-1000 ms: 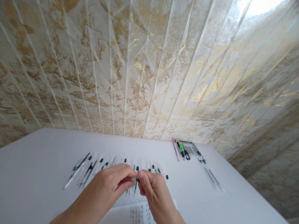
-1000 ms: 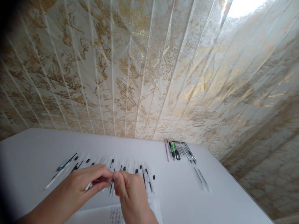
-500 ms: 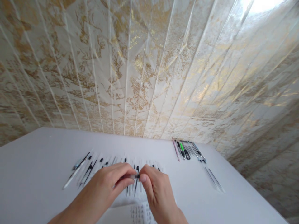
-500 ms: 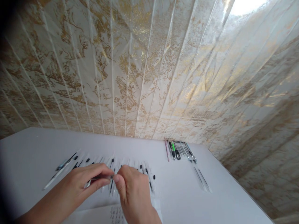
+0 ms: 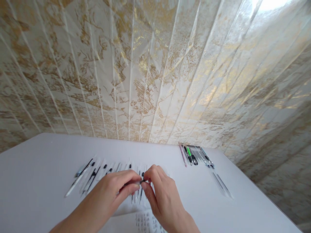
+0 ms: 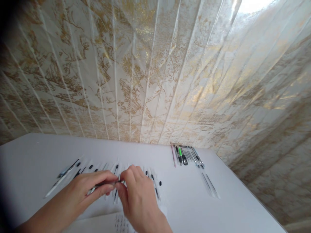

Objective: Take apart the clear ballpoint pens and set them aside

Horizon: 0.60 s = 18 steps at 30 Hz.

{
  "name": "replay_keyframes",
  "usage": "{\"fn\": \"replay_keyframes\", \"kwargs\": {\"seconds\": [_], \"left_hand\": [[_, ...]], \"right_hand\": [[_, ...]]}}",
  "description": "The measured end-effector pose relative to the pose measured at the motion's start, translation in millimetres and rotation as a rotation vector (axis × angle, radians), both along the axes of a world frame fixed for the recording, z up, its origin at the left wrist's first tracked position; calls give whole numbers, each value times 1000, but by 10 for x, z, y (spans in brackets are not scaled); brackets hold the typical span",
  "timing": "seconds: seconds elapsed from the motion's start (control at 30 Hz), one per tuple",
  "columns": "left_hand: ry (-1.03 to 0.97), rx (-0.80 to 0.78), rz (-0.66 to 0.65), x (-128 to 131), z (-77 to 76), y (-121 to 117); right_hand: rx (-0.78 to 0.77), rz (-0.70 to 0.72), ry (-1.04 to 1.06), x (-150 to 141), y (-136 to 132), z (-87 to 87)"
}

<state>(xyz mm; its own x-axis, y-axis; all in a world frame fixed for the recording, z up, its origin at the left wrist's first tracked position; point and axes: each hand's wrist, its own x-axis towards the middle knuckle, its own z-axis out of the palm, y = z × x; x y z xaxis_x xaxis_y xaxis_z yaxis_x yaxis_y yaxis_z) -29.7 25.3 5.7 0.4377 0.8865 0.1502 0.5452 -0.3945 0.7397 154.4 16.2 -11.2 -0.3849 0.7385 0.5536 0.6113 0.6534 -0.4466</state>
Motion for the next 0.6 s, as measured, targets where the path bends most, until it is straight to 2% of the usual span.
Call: {"fn": "replay_keyframes", "kwargs": {"seconds": [0.07,0.13,0.23,0.33,0.47,0.6], "left_hand": [[9,1,-21,3,-11,-3],[10,13,-25,12,-42,-10],[-15,129,-2,27,-106,-19],[-47,327,-6,44,-160,-20],[-24,556,-8,84,-206,-35],[22,649,23,122,-274,-56]], "right_hand": [[82,10,-56,4,16,-2],[49,-2,3,-23,15,-55],[-190,-46,192,-84,-7,-149],[-442,-79,346,-127,-17,-183],[-642,-81,509,-148,11,-206],[-810,-46,665,-173,45,-261]]}}
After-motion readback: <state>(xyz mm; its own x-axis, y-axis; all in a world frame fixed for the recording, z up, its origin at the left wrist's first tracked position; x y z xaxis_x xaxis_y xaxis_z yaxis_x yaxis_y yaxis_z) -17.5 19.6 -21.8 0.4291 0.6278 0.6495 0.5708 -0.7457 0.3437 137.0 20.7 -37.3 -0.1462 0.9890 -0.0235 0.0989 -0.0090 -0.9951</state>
